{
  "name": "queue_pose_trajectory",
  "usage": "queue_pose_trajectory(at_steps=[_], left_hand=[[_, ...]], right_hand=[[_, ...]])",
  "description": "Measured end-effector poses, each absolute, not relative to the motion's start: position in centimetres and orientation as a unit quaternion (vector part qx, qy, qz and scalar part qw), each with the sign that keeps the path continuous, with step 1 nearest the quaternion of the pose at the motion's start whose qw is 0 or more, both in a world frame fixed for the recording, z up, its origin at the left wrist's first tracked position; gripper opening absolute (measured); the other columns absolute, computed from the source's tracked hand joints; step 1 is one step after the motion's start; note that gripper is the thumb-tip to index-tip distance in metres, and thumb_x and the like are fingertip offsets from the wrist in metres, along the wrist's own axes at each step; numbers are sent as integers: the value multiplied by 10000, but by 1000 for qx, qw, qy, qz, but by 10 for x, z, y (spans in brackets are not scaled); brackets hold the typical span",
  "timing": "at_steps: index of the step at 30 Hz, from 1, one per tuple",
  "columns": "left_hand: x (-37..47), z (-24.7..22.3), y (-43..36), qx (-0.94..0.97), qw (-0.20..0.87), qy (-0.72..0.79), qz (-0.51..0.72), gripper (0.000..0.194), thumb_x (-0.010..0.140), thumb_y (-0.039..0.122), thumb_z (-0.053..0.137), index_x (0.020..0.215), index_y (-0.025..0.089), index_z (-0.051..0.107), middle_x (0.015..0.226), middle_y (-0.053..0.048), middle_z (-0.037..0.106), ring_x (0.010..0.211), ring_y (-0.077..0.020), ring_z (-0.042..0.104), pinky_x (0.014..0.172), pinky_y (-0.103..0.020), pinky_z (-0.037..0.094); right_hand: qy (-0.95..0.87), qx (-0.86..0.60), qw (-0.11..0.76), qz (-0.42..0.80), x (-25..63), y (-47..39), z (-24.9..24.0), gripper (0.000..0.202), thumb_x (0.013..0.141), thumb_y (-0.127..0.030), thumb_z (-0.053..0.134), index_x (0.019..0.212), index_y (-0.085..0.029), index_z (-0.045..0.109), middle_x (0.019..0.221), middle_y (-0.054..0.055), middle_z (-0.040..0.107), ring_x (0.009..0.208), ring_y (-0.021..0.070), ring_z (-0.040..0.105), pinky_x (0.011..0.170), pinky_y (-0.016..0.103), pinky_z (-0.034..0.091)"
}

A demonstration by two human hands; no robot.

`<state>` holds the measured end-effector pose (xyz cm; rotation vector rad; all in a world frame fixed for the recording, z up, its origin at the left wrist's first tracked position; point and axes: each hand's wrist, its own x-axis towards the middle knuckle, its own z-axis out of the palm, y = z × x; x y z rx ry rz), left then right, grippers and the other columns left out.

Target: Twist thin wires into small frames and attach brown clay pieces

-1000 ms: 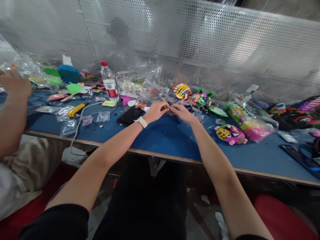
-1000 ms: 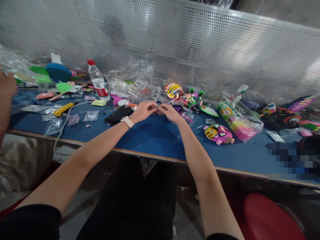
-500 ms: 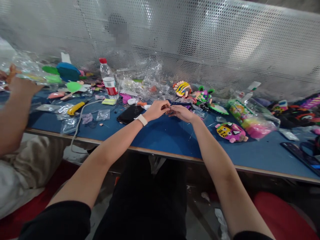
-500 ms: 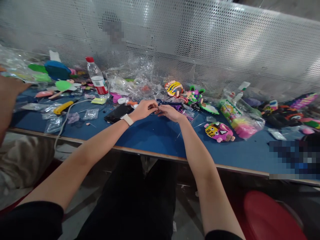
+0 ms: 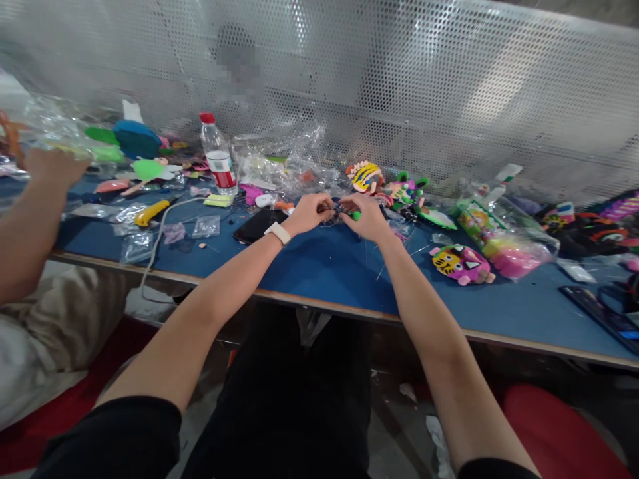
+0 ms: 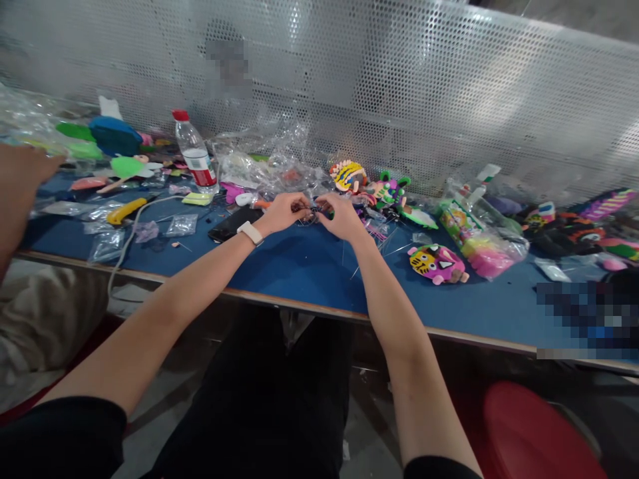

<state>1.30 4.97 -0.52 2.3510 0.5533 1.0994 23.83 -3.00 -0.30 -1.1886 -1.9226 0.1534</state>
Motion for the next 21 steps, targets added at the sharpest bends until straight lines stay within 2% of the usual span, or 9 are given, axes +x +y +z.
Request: queue_pose_trajectory(at_steps=[4,11,21], left_hand=[[12,-9,55,858,255,207,395,61,905,205,776,912,219,718,806,-39,777,739,-180,708,746,-351,563],[12,-7,52,867,260,200,375,60,908,242,783,899,221,727,794,-47,775,724,-180,692,734,-350,564],[13,-10,54,870,283,189,358,49,889,201,776,877,217,731,806,-36,792,742,-178,731,747,-344,582]], right_hand=[[-808,-471,352,-31,244,-29,0,188,969,-258,735,1132,-279,827,1169,107,814,1112,342,760,1053,570,609],[-835,-470,278,-70,244,-31,5,196,995,-287,727,1129,-290,869,1185,103,813,1120,347,752,1007,564,620],[-855,-444,261,-60,238,-33,11,130,1011,-255,719,1016,-286,845,1122,96,800,1174,355,698,1103,616,561]])
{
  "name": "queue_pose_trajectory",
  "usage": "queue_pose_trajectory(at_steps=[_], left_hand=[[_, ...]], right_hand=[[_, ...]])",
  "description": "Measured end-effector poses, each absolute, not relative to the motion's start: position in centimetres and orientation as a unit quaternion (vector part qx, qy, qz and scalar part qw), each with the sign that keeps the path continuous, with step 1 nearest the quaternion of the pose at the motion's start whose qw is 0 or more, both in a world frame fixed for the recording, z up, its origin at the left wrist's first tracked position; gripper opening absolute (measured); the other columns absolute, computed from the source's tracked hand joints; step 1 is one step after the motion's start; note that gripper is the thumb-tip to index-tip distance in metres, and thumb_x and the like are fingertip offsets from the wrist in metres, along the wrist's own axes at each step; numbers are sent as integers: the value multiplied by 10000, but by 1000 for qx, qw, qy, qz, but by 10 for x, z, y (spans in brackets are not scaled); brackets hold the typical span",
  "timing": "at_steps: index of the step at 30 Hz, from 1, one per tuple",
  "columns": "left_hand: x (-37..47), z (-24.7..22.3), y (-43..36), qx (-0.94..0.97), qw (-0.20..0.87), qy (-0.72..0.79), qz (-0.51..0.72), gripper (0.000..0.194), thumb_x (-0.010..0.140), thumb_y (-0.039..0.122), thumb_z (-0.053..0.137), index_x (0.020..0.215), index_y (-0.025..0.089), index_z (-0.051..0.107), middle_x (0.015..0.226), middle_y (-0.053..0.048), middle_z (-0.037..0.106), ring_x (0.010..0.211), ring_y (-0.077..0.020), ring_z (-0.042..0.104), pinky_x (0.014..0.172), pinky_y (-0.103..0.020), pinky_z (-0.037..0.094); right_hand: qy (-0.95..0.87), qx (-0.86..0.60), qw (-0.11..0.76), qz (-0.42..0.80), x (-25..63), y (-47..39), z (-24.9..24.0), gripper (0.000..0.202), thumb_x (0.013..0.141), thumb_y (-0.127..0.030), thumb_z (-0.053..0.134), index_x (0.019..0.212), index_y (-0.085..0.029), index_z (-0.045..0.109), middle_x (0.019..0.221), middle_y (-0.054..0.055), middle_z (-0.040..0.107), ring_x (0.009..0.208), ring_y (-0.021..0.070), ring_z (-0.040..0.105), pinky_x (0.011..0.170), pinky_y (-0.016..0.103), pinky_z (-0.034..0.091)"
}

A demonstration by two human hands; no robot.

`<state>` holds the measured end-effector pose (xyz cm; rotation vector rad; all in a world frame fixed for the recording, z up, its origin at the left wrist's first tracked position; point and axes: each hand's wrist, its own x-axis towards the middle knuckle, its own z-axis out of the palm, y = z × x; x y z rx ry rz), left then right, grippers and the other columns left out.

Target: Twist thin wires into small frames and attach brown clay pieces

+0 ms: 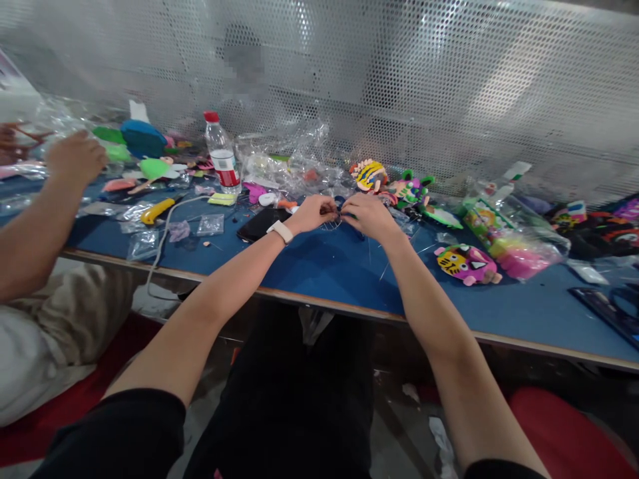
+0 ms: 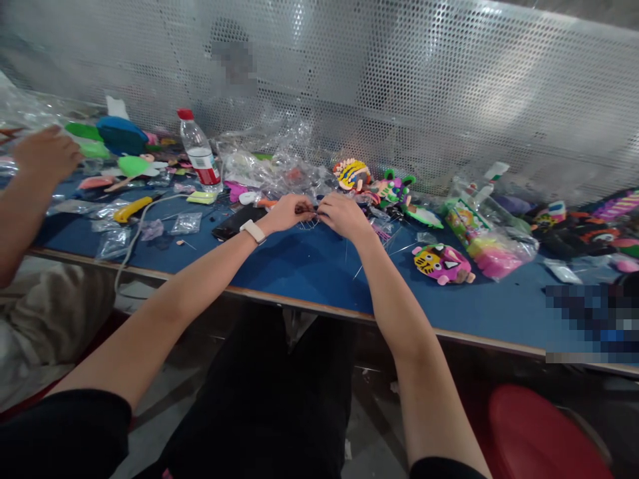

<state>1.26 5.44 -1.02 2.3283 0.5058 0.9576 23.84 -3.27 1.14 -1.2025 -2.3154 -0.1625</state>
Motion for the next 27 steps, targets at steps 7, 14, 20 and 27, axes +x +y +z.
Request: queue_pose_trajectory(at_steps=[7,14,20,27], left_hand=[[14,-13,54,888,248,197,334,46,873,186,795,884,203,754,790,-37,768,724,-176,695,740,-338,554],[16,-14,49,886,247,212,331,91,828,117,795,889,180,769,818,-44,785,765,-178,734,770,-320,579],[16,-10,45,892,230,240,306,43,859,138,763,883,160,791,834,-67,798,784,-186,743,776,-322,567],[17,-9,45,889,232,238,315,48,845,131,754,849,173,776,797,-42,772,740,-165,688,758,-316,522]], right_hand=[[-850,-462,245,-64,233,-29,3,64,959,-252,733,955,-242,796,1050,131,771,1124,382,690,1076,617,561],[-848,-469,244,-25,233,-28,-7,124,883,-171,704,974,-254,689,1043,107,732,1052,341,688,996,548,598],[-817,-503,274,63,233,-23,-17,131,841,-226,676,965,-236,633,1084,124,736,1030,336,702,976,523,578],[-818,-485,295,99,235,-24,-16,105,879,-239,690,984,-232,680,1075,111,758,1012,316,714,960,490,573]])
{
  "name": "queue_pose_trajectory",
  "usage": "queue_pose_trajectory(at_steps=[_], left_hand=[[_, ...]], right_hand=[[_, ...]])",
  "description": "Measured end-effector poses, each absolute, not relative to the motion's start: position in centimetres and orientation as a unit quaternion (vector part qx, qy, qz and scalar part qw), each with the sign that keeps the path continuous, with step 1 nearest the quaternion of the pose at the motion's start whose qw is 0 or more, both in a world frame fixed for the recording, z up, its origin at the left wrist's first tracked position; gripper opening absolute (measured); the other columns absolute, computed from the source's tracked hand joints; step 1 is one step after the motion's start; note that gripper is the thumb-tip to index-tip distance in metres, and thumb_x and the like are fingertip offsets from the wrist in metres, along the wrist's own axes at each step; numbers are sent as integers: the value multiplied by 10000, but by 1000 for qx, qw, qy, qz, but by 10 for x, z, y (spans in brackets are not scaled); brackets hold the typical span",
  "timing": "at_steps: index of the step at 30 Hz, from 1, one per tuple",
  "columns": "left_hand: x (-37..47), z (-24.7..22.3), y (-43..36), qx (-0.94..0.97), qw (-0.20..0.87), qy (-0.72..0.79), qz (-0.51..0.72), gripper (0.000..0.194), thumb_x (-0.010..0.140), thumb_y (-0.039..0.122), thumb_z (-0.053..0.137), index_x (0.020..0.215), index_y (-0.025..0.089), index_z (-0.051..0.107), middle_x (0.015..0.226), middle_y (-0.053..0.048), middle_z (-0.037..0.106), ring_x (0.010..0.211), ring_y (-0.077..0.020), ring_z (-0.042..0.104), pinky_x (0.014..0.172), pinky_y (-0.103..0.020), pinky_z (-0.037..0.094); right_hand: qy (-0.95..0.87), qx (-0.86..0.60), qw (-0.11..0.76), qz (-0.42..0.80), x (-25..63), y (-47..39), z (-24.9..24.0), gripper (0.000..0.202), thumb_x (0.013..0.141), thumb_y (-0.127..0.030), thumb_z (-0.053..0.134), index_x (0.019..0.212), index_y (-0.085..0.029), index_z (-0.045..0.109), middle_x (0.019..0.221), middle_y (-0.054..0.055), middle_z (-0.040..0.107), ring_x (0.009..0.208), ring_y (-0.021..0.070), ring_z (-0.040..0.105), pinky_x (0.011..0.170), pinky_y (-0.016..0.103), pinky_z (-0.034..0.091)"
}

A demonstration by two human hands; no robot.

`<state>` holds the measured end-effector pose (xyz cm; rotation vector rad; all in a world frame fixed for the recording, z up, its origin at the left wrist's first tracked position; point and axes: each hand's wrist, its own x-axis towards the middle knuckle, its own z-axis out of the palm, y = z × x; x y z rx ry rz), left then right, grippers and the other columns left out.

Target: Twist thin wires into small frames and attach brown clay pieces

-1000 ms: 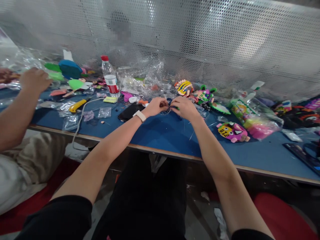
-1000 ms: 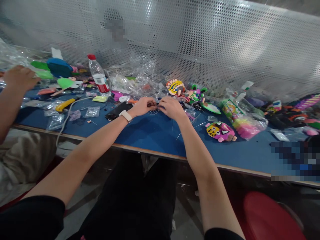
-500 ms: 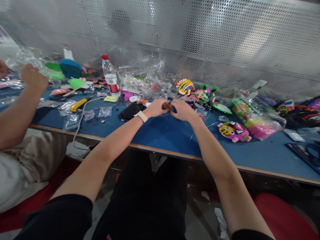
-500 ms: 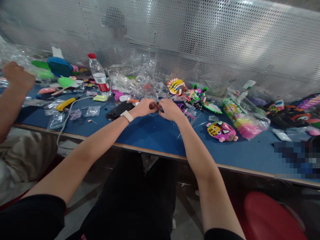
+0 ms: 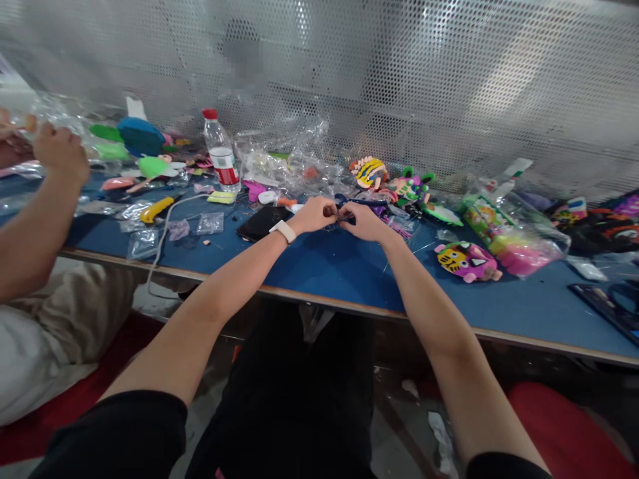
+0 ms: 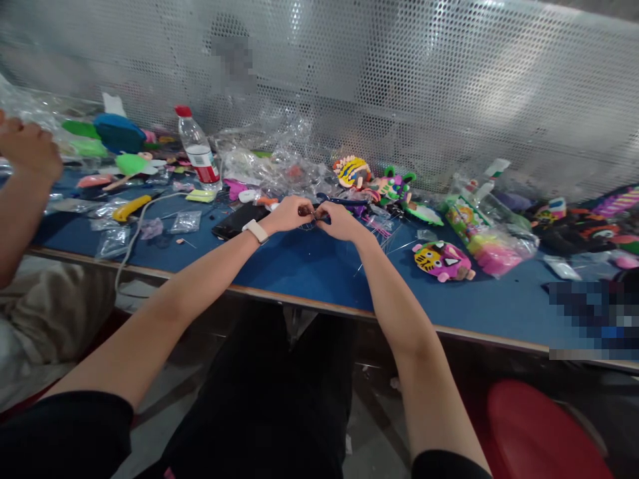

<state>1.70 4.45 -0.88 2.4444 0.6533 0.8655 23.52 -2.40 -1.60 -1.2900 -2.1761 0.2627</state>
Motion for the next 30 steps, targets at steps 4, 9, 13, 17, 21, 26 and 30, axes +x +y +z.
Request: queue_pose_trajectory(at_steps=[4,9,13,17,21,26,30], left_hand=[[17,-11,47,881,261,232,319,43,839,140,775,818,175,761,769,-35,752,712,-157,658,741,-319,506],[17,-13,52,871,301,211,327,89,913,235,764,846,185,794,799,-53,763,736,-176,665,722,-340,487],[17,-15,55,857,326,213,338,123,938,257,744,849,188,794,782,-50,746,712,-165,631,692,-336,460],[17,-15,55,859,310,210,348,110,918,245,755,826,187,778,751,-35,719,705,-155,609,679,-328,441],[16,-13,52,863,295,202,358,113,928,236,750,827,187,757,774,-42,728,718,-161,623,716,-335,479],[15,-8,47,866,281,190,369,103,952,245,741,866,190,756,798,-57,747,728,-175,640,722,-340,504],[16,-7,43,857,283,189,387,74,969,259,742,934,196,764,843,-61,777,753,-179,670,750,-337,535]], right_hand=[[-839,-462,280,64,238,-30,-6,67,927,-232,706,993,-228,722,1086,118,761,1052,328,708,1010,526,569],[-851,-450,269,23,238,-34,3,40,977,-258,737,1008,-245,757,1105,113,755,1104,343,695,1043,561,570],[-855,-440,273,-16,238,-34,5,85,1017,-273,708,1018,-246,788,1129,126,752,1138,363,689,1055,592,567],[-857,-438,269,-32,236,-33,5,154,1046,-286,668,1006,-244,811,1102,131,753,1121,365,687,1043,600,559],[-839,-442,316,-15,234,-31,0,193,1057,-285,637,966,-247,802,1087,125,762,1097,351,690,1039,584,559],[-784,-457,413,77,233,-26,-4,208,1026,-342,661,863,-254,758,1008,87,773,996,294,703,1000,505,564],[-707,-478,481,200,229,-19,-8,210,926,-394,709,782,-242,727,827,37,726,836,242,661,852,413,553]])
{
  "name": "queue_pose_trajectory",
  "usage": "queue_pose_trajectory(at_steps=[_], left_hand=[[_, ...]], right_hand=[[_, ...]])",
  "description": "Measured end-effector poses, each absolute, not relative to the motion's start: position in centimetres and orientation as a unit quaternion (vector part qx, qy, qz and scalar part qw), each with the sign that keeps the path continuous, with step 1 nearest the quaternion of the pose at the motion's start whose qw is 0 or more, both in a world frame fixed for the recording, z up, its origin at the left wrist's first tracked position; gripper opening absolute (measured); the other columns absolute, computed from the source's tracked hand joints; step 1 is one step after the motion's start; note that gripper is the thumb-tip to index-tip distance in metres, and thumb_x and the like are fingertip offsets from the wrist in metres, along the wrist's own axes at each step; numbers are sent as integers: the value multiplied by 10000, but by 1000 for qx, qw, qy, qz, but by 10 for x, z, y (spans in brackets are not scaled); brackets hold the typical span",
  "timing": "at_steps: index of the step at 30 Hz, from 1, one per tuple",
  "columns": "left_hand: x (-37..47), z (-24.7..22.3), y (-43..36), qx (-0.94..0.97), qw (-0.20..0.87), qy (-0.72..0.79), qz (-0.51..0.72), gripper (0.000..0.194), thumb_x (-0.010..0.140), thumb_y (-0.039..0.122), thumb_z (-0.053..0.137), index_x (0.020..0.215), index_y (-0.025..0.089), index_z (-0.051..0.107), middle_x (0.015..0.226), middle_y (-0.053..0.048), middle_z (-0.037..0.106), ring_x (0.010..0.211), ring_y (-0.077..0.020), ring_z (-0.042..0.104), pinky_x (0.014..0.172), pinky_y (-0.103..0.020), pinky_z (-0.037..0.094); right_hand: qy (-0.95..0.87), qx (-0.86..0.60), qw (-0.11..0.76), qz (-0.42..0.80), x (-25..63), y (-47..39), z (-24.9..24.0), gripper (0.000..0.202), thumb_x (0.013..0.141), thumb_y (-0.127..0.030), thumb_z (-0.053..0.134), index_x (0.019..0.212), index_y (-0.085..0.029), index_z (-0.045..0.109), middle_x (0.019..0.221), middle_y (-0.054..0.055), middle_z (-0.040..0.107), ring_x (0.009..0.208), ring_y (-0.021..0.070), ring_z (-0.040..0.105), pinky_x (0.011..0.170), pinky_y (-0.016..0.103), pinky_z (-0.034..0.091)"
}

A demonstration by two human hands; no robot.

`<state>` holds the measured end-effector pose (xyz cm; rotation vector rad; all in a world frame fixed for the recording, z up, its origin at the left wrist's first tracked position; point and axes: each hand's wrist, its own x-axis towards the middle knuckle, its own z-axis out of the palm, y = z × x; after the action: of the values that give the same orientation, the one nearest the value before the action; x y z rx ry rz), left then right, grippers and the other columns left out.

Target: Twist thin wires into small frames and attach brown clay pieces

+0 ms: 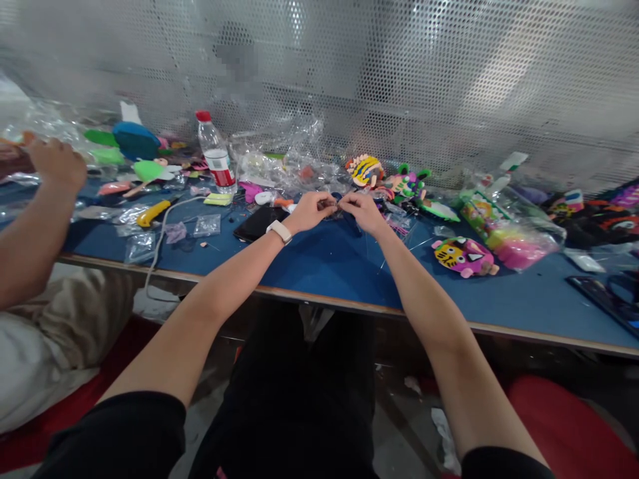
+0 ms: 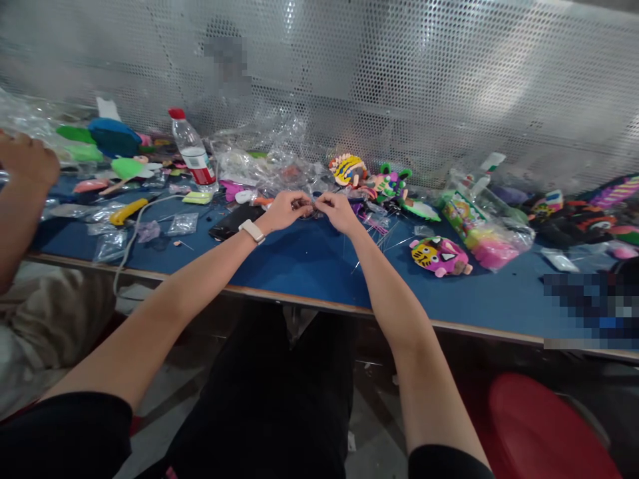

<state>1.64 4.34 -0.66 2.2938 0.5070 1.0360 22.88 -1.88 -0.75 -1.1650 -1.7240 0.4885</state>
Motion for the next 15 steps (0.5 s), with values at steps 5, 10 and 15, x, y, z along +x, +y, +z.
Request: queue_pose_trajectory(at_steps=[5,10,15], left_hand=[[17,-5,40,848,284,190,405,65,966,257,750,948,195,761,865,-66,789,783,-188,701,771,-336,560],[17,-3,36,837,308,206,402,84,968,278,755,965,195,767,863,-71,793,764,-184,694,757,-326,562],[20,-3,34,827,322,210,411,122,955,316,785,938,200,752,893,-76,799,784,-189,693,756,-325,561]], right_hand=[[-602,-472,543,345,217,-12,-12,200,812,-380,730,690,-243,651,696,-3,640,745,196,630,766,341,547],[-592,-454,551,374,212,-13,-13,209,773,-401,716,702,-251,588,715,-9,612,717,186,625,779,360,565],[-576,-455,553,394,209,-14,-12,284,809,-495,700,751,-265,543,726,-3,579,744,223,666,787,417,611]])
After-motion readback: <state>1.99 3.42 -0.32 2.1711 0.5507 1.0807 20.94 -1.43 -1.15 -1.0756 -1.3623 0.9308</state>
